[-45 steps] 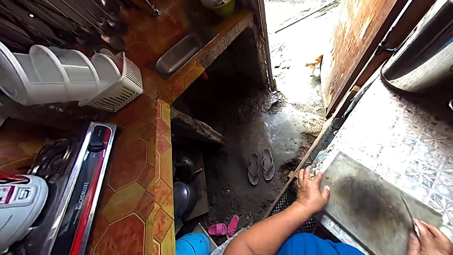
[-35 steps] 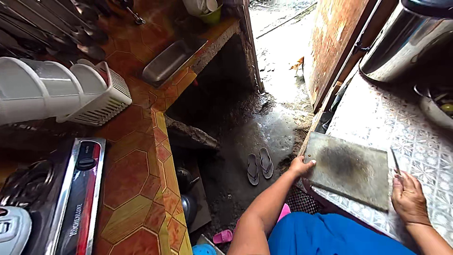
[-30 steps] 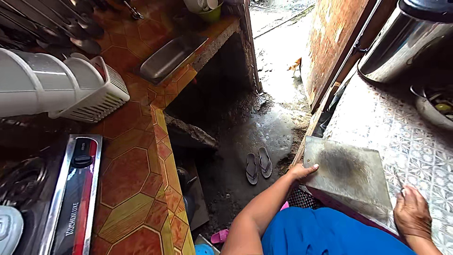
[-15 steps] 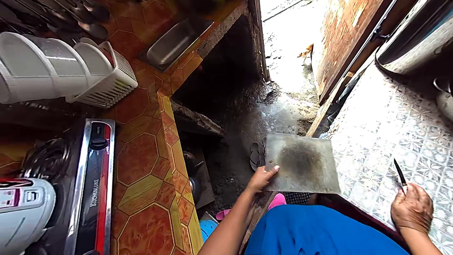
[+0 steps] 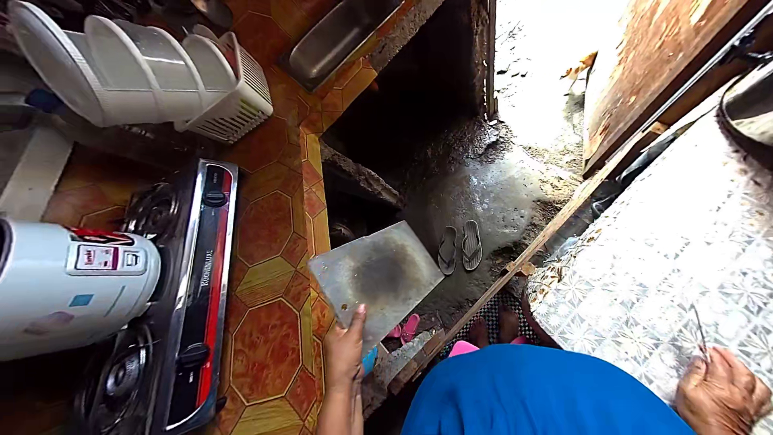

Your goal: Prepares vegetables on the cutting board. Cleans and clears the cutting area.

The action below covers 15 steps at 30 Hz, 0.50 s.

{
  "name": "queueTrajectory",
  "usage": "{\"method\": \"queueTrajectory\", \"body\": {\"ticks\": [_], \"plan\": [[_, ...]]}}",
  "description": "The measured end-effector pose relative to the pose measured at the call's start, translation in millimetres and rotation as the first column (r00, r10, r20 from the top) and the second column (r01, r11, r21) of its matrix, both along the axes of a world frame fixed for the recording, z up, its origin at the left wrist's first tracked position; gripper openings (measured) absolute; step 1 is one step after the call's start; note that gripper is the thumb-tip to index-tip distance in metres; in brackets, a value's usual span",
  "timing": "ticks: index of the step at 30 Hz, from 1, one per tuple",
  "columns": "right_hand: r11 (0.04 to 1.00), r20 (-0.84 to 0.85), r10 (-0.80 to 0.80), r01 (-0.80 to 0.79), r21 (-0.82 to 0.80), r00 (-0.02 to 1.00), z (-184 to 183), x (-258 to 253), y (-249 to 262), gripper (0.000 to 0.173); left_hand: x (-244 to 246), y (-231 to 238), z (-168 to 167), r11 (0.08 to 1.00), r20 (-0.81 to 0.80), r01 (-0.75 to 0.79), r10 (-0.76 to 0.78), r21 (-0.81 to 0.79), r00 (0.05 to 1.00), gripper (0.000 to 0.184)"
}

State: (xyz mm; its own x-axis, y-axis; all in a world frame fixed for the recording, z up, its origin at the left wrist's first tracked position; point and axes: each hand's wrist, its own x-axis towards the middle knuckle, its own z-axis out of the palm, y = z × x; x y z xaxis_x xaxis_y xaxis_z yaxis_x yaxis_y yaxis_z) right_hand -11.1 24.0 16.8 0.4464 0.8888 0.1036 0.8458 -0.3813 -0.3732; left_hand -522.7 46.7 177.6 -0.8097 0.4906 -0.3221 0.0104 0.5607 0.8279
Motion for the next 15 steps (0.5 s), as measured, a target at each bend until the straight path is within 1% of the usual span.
{"method": "queueTrajectory", "body": {"ticks": [3,5,7,9,12,15], "plan": [[0.967,0.018,0.237,-0.238,0.091,0.971,-4,6,45,0.041,9,-7,5,0.996,-0.074,-0.079,0.076,-0.033,0.994,0.023],[0.948,0.002,0.304,-0.303,0.099,0.953,-12,6,77,0.043,16,-9,8,0.991,-0.111,-0.12,0.113,-0.056,0.987,0.023],[0.947,0.015,0.306,-0.306,0.094,0.952,-20,6,93,0.041,23,-12,17,0.985,-0.126,-0.151,0.14,-0.086,0.982,0.024],[0.953,0.026,0.293,-0.294,0.068,0.956,-23,6,97,0.04,29,-14,29,0.98,-0.144,-0.176,0.162,-0.093,0.976,0.025],[0.958,0.015,0.284,-0.284,0.036,0.959,-24,8,94,0.042,37,-15,43,0.977,-0.173,-0.197,0.181,-0.077,0.968,0.023],[0.959,0.013,0.282,-0.283,0.026,0.959,-24,9,95,0.043,45,-6,58,0.979,-0.204,-0.2,0.189,-0.035,0.961,0.02]]}}
